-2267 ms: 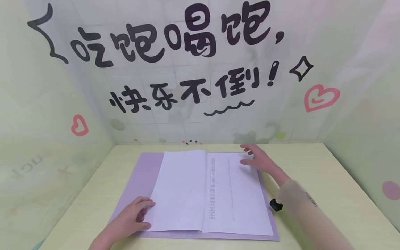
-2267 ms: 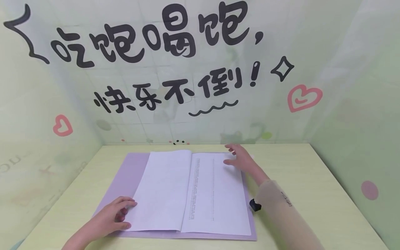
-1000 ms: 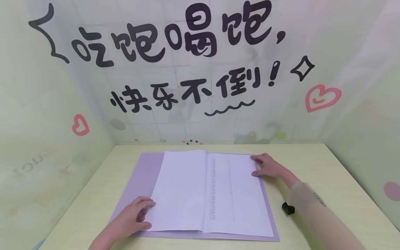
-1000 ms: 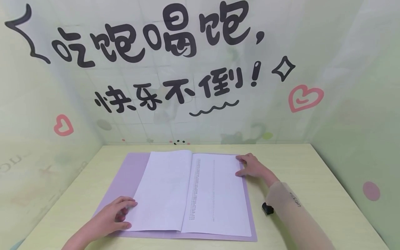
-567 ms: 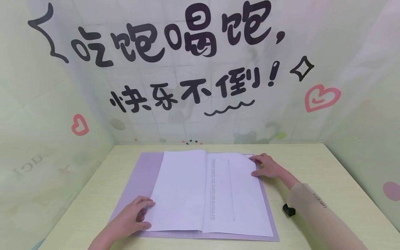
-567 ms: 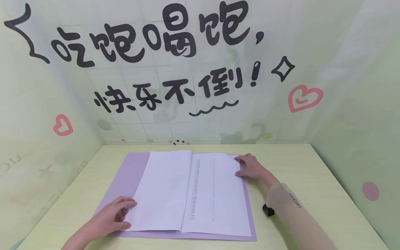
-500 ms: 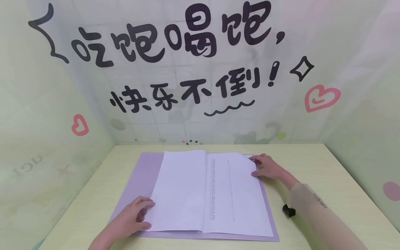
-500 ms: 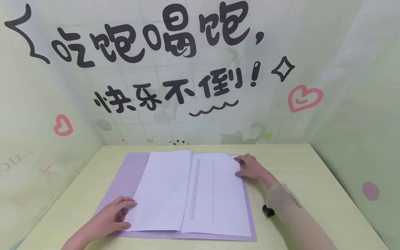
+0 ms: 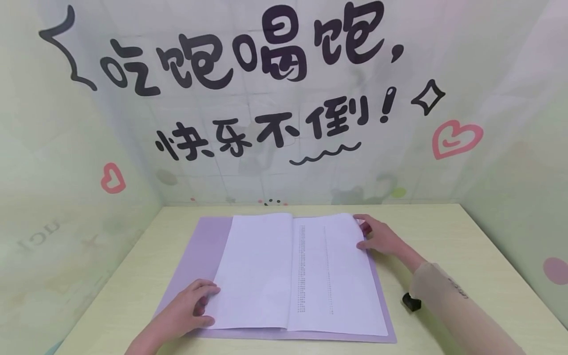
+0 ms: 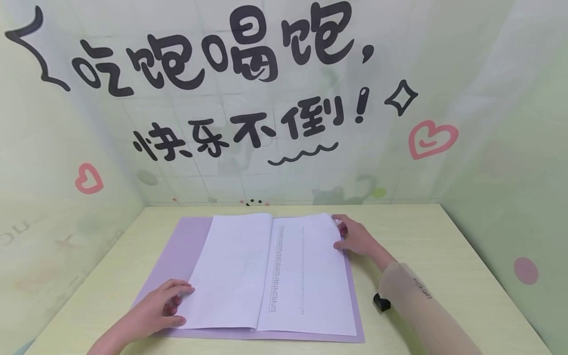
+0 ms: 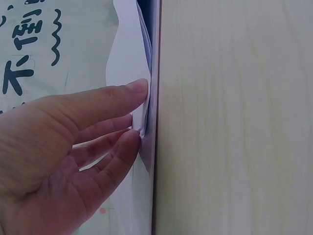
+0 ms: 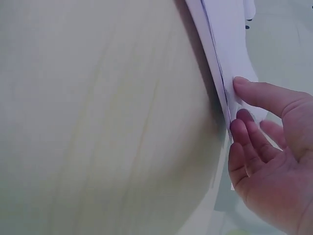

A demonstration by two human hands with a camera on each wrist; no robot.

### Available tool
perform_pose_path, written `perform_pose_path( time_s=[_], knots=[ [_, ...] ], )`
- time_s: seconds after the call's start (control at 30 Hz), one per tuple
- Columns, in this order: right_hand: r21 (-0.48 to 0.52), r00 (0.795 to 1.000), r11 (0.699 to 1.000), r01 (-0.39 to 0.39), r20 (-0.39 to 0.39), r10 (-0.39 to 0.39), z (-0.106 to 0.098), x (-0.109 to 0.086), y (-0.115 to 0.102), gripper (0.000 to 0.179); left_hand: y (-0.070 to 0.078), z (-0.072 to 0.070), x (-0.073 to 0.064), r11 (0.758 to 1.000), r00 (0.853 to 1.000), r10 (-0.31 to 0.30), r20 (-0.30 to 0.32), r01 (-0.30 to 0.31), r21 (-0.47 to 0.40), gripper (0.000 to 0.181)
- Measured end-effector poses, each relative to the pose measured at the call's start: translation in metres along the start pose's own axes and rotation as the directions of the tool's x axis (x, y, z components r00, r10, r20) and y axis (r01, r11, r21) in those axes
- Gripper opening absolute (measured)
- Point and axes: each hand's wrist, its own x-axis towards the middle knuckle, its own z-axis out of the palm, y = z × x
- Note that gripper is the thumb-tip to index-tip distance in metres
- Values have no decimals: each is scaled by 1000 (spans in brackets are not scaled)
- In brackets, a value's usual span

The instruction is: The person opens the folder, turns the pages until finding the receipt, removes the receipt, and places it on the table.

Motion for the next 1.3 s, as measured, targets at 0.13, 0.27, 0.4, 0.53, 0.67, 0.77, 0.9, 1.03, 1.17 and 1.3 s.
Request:
perform_pose_path(
  time_s=[0.13, 0.27, 0.4, 0.53, 0.67, 0.77, 0.9, 1.03, 1.17, 1.3],
  knots=[
    [16, 999, 1000, 24, -26, -24, -3, -2, -4, 76, -1, 1, -1, 1000, 1000, 16, -10, -16, -2, 56],
    [41, 997, 997, 72, -35, -71, -7, -2, -6, 63, -3, 1, -2, 1000, 1000, 6, -8, -6, 1, 55],
    [64, 995, 993, 103, -17, -102, -12, -1, -11, 50, -5, 3, -4, 1000, 999, 26, -18, -26, 13, 55],
    [44, 991, 990, 131, 0, -131, -20, 0, -17, 43, -5, 4, -6, 999, 999, 40, -25, -40, 16, 55],
    [27, 986, 986, 166, 6, -166, -32, 3, -25, 42, -5, 4, -5, 999, 1000, 18, -26, -17, 27, 55],
    [28, 983, 984, 178, 27, -179, -43, 7, -32, 43, -4, 3, -4, 1000, 1000, 7, -24, -7, 31, 55],
    [23, 977, 979, 202, 59, -203, -56, 12, -42, 44, -4, 2, -3, 999, 999, 12, -30, -11, 37, 55],
    [-2, 968, 971, 241, 70, -240, -65, 17, -56, 43, -5, 2, -2, 999, 998, 35, -43, -33, 37, 55],
    [-12, 960, 963, 270, 79, -268, -72, 21, -70, 38, -4, 3, -1, 998, 997, 50, -51, -48, 35, 55],
    [0, 946, 949, 316, 80, -315, -76, 28, -83, 31, -3, 2, 0, 998, 998, 37, -44, -35, 43, 56]
  ],
)
